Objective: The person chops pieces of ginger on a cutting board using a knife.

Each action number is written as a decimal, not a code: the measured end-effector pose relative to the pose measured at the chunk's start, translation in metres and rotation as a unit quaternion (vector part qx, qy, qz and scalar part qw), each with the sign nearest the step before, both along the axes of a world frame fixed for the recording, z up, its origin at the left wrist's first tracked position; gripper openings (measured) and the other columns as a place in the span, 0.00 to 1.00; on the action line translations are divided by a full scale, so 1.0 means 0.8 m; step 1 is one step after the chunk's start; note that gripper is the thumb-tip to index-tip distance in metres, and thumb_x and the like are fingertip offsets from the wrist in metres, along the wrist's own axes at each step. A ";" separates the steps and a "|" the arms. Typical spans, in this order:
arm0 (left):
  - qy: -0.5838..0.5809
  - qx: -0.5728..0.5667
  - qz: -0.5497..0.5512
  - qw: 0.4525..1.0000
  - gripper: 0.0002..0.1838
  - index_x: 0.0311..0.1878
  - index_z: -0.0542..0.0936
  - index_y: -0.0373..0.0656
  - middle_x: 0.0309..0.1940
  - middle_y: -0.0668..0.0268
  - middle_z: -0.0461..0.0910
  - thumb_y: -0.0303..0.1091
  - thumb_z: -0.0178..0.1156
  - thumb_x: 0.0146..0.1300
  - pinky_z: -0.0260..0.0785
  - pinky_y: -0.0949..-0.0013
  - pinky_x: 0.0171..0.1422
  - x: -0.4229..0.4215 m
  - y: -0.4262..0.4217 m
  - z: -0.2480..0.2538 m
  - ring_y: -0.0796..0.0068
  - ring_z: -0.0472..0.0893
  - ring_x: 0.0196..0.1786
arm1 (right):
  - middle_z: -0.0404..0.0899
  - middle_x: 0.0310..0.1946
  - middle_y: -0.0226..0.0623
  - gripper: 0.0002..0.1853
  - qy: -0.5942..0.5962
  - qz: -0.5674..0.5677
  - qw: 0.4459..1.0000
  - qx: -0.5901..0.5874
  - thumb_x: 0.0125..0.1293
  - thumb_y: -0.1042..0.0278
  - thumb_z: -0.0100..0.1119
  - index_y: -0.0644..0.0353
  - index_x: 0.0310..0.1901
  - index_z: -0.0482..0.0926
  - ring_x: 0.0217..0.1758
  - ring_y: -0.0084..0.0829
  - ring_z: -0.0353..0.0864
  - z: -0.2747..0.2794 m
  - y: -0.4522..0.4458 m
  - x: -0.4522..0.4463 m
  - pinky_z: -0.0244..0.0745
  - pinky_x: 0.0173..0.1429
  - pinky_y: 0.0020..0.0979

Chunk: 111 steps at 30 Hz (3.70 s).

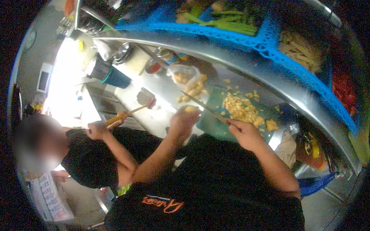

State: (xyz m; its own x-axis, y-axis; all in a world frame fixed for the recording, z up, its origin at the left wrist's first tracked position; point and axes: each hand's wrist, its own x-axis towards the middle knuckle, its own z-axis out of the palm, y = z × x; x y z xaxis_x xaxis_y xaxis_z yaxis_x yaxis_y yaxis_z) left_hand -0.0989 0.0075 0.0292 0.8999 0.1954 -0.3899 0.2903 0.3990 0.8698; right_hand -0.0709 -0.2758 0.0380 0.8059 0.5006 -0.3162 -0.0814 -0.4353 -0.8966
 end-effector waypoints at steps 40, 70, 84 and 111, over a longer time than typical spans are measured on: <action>-0.032 0.251 0.013 0.967 0.14 0.51 0.82 0.30 0.45 0.58 0.86 0.20 0.66 0.62 0.78 0.67 0.52 -0.008 -0.031 0.026 0.70 0.84 0.45 | 0.86 0.52 0.51 0.24 -0.084 0.043 0.993 -0.068 0.73 0.49 0.58 0.50 0.64 0.80 0.54 0.53 0.86 0.026 0.012 0.006 0.79 0.61 0.46; 0.054 -0.119 -0.009 0.991 0.21 0.62 0.75 0.33 0.49 0.59 0.82 0.25 0.61 0.66 0.77 0.62 0.55 0.003 -0.035 0.023 0.65 0.82 0.49 | 0.85 0.57 0.49 0.22 -0.020 0.032 0.999 0.013 0.76 0.61 0.58 0.60 0.66 0.78 0.60 0.34 0.84 0.029 0.020 0.005 0.74 0.66 0.33; 0.046 -0.048 -0.025 0.997 0.20 0.61 0.74 0.34 0.53 0.57 0.82 0.21 0.61 0.65 0.76 0.63 0.58 -0.010 -0.039 0.053 0.64 0.83 0.52 | 0.84 0.53 0.54 0.23 -0.066 0.051 0.996 -0.015 0.74 0.52 0.58 0.51 0.66 0.80 0.56 0.53 0.85 0.045 0.009 0.003 0.78 0.62 0.45; 0.070 -0.102 -0.143 0.982 0.22 0.64 0.73 0.30 0.50 0.55 0.81 0.26 0.59 0.68 0.75 0.62 0.53 -0.011 0.006 -0.033 0.60 0.82 0.47 | 0.87 0.46 0.50 0.24 -0.132 0.042 0.977 -0.162 0.74 0.53 0.60 0.50 0.67 0.78 0.48 0.46 0.88 0.018 -0.023 0.008 0.80 0.55 0.37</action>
State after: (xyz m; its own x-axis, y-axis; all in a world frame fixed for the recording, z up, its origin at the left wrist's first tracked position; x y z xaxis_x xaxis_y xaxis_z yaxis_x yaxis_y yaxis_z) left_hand -0.1076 0.0126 0.0026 0.8419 -0.1523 -0.5177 0.5260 0.4466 0.7238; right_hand -0.0647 -0.2940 0.0527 0.8416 0.4764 -0.2545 0.1827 -0.6945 -0.6959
